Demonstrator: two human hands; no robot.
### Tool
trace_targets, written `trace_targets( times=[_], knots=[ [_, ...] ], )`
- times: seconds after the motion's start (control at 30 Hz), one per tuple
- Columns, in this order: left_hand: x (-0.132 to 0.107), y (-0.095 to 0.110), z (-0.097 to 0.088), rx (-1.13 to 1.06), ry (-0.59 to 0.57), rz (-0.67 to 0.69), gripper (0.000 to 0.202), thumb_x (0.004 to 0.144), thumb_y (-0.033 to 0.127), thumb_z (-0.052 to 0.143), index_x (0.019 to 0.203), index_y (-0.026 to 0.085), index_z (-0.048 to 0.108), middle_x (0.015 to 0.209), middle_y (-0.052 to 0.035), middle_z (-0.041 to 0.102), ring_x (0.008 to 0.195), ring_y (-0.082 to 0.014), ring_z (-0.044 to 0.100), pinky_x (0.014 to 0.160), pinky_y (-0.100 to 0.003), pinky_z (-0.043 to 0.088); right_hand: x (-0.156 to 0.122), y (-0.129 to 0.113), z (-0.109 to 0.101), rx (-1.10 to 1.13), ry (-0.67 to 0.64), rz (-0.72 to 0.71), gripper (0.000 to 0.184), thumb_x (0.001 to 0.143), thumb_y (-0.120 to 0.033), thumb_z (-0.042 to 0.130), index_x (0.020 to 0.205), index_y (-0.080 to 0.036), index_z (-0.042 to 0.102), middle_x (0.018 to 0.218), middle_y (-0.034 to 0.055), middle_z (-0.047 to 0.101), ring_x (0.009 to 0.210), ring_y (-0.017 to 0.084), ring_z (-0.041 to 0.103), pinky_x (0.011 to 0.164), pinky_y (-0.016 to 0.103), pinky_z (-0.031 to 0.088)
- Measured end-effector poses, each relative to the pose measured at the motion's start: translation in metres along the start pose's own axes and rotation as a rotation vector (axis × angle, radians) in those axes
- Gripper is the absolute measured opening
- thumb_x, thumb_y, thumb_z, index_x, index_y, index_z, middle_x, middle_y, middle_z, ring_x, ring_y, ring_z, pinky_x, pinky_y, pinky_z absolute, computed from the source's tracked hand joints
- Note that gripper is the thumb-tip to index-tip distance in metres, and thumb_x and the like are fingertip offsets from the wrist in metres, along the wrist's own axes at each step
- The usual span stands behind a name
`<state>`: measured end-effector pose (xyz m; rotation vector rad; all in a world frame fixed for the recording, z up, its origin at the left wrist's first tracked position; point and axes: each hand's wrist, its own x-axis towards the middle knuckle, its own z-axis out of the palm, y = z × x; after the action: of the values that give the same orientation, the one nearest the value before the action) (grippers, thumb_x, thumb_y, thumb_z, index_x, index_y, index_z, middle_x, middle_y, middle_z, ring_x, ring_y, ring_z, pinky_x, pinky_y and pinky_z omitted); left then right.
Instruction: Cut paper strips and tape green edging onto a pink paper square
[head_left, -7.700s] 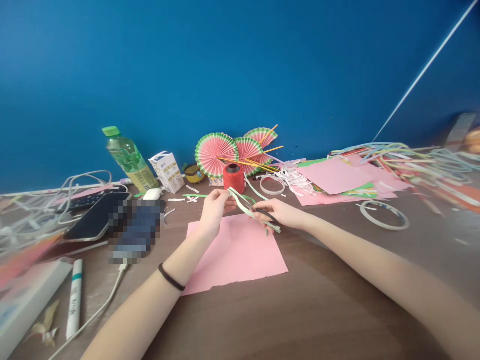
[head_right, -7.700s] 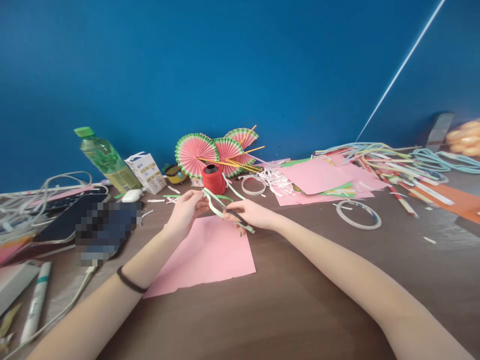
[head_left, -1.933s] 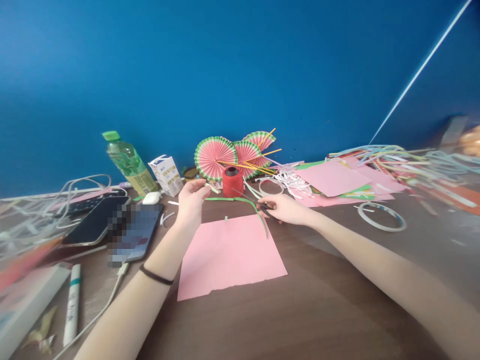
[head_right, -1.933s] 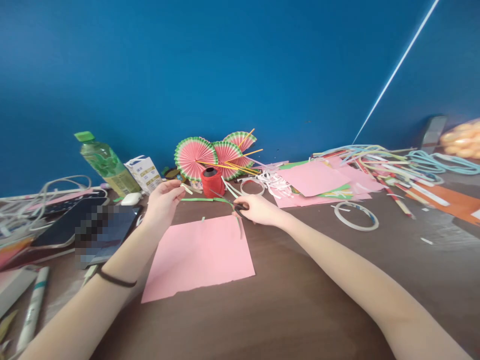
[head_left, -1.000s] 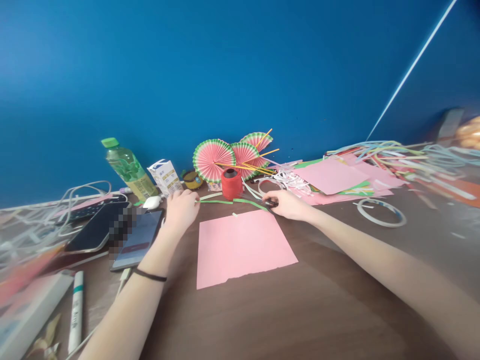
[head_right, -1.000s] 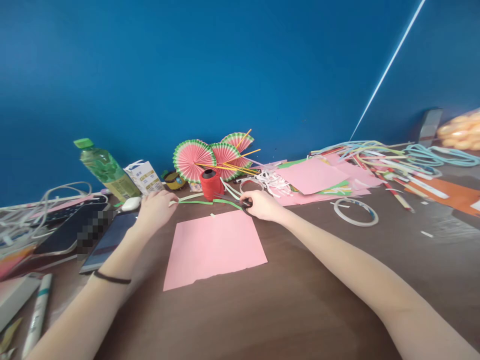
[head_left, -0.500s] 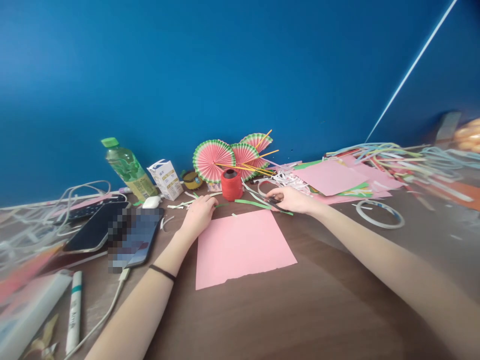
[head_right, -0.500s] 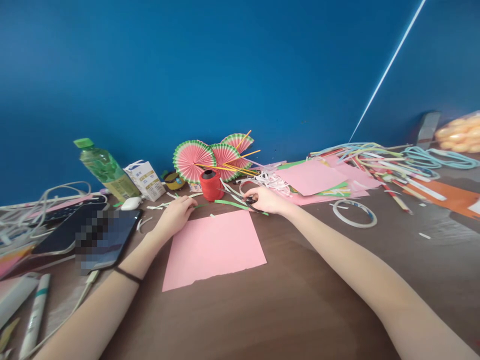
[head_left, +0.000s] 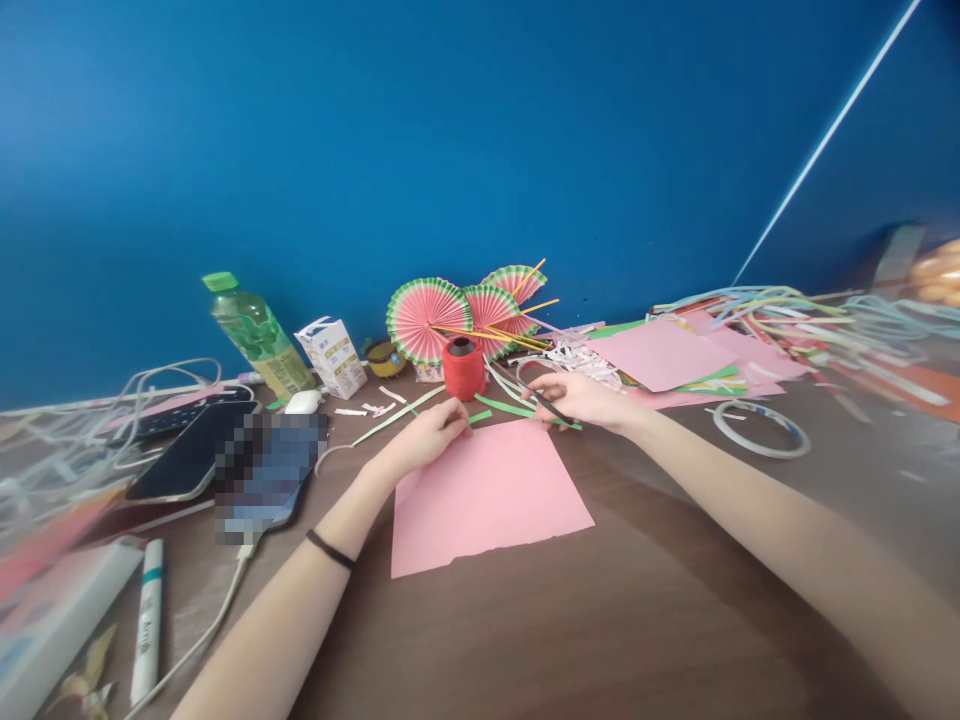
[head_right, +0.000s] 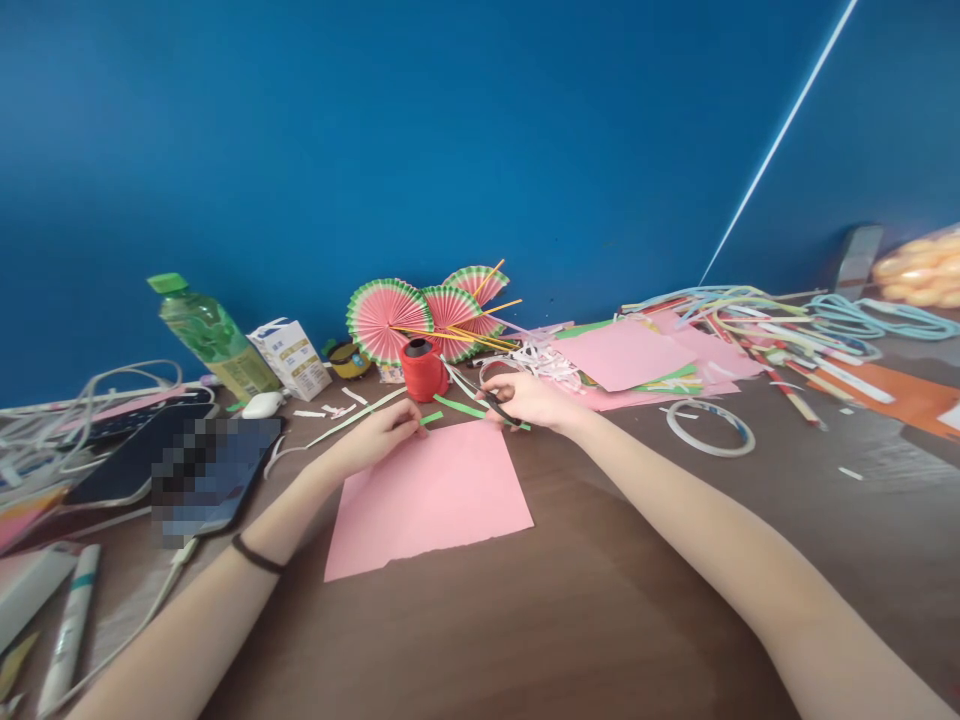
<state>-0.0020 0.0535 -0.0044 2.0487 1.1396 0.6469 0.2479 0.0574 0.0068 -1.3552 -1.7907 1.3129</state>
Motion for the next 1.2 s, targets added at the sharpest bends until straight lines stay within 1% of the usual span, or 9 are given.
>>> trace_targets(
  times=[0.1, 0.23, 0.43, 0.57, 0.7, 0.87, 1.0, 1.07, 1.2],
  knots=[
    [0.001, -0.002, 0.001, 0.102, 0.005, 0.017, 0.013, 0.08, 0.027, 0.041, 0.077, 0.021, 0.051, 0.083, -0.0016, 0.061, 0.08, -0.0187, 0.056, 0.074, -0.031, 0.041, -0.002, 0.0, 0.004, 0.052, -0.101, 0.015, 0.033, 0.062, -0.016, 0.063, 0.095, -0.017, 0.057, 0.067, -0.0001, 0.061, 0.061, 0.013, 0.06, 0.05, 0.02, 0.046],
    [0.004, -0.006, 0.001, 0.188, 0.023, 0.04, 0.013, 0.08, 0.025, 0.04, 0.076, 0.019, 0.051, 0.089, -0.003, 0.061, 0.084, -0.0189, 0.055, 0.077, -0.032, 0.042, -0.003, 0.0, 0.006, 0.052, -0.114, 0.051, 0.03, 0.063, -0.015, 0.063, 0.093, -0.017, 0.056, 0.077, 0.002, 0.063, 0.07, 0.016, 0.064, 0.053, 0.02, 0.049],
    [0.007, -0.015, -0.008, 0.192, 0.226, -0.065, 0.01, 0.079, 0.025, 0.042, 0.074, 0.02, 0.049, 0.093, -0.0043, 0.064, 0.089, -0.0213, 0.057, 0.081, -0.034, 0.041, -0.002, 0.002, 0.004, 0.053, -0.117, 0.052, 0.03, 0.063, -0.015, 0.063, 0.092, -0.018, 0.056, 0.073, 0.001, 0.062, 0.068, 0.016, 0.065, 0.052, 0.021, 0.049],
    [0.005, -0.014, -0.009, 0.007, 0.108, -0.049, 0.01, 0.082, 0.028, 0.04, 0.08, 0.021, 0.046, 0.086, -0.0021, 0.067, 0.087, -0.0189, 0.058, 0.082, -0.034, 0.041, -0.001, 0.004, 0.004, 0.11, -0.114, 0.038, 0.03, 0.063, -0.014, 0.062, 0.092, -0.017, 0.055, 0.069, -0.0001, 0.06, 0.067, 0.017, 0.065, 0.053, 0.023, 0.05],
    [0.003, -0.009, -0.003, 0.041, 0.042, 0.021, 0.015, 0.083, 0.028, 0.038, 0.082, 0.02, 0.05, 0.094, -0.0028, 0.065, 0.09, -0.0181, 0.057, 0.083, -0.032, 0.04, -0.002, 0.004, 0.006, 0.121, -0.104, 0.051, 0.03, 0.062, -0.013, 0.061, 0.091, -0.017, 0.054, 0.068, -0.0002, 0.06, 0.067, 0.017, 0.064, 0.054, 0.024, 0.05],
    [0.004, -0.011, -0.007, 0.27, 0.204, -0.09, 0.012, 0.082, 0.025, 0.039, 0.079, 0.02, 0.049, 0.091, -0.004, 0.063, 0.085, -0.0195, 0.057, 0.077, -0.032, 0.041, -0.003, 0.004, 0.004, 0.108, -0.115, 0.054, 0.03, 0.062, -0.015, 0.061, 0.091, -0.017, 0.054, 0.069, 0.0005, 0.061, 0.065, 0.016, 0.064, 0.053, 0.024, 0.049],
    [0.003, -0.008, -0.019, 0.247, 0.299, -0.158, 0.009, 0.081, 0.027, 0.042, 0.078, 0.022, 0.048, 0.087, -0.0017, 0.066, 0.082, -0.0184, 0.059, 0.074, -0.029, 0.041, -0.002, 0.005, 0.002, 0.014, -0.126, 0.039, 0.032, 0.063, -0.019, 0.063, 0.094, -0.017, 0.055, 0.068, 0.0004, 0.062, 0.056, 0.013, 0.06, 0.051, 0.023, 0.046],
    [0.002, -0.004, -0.024, 0.168, 0.309, -0.154, 0.007, 0.08, 0.027, 0.043, 0.078, 0.022, 0.048, 0.077, 0.0003, 0.068, 0.078, -0.0177, 0.06, 0.074, -0.028, 0.041, 0.0, 0.006, 0.003, -0.075, -0.065, -0.001, 0.032, 0.064, -0.021, 0.063, 0.095, -0.017, 0.057, 0.069, 0.0008, 0.062, 0.057, 0.013, 0.058, 0.053, 0.025, 0.046],
    [0.001, 0.008, -0.029, -0.028, 0.36, -0.113, 0.01, 0.077, 0.03, 0.048, 0.079, 0.02, 0.051, 0.068, 0.0, 0.068, 0.072, -0.0177, 0.063, 0.074, -0.029, 0.043, 0.006, 0.01, 0.006, -0.248, 0.217, -0.21, 0.029, 0.066, -0.028, 0.063, 0.092, -0.017, 0.058, 0.086, 0.0049, 0.063, 0.078, 0.018, 0.06, 0.073, 0.032, 0.047]
  ],
)
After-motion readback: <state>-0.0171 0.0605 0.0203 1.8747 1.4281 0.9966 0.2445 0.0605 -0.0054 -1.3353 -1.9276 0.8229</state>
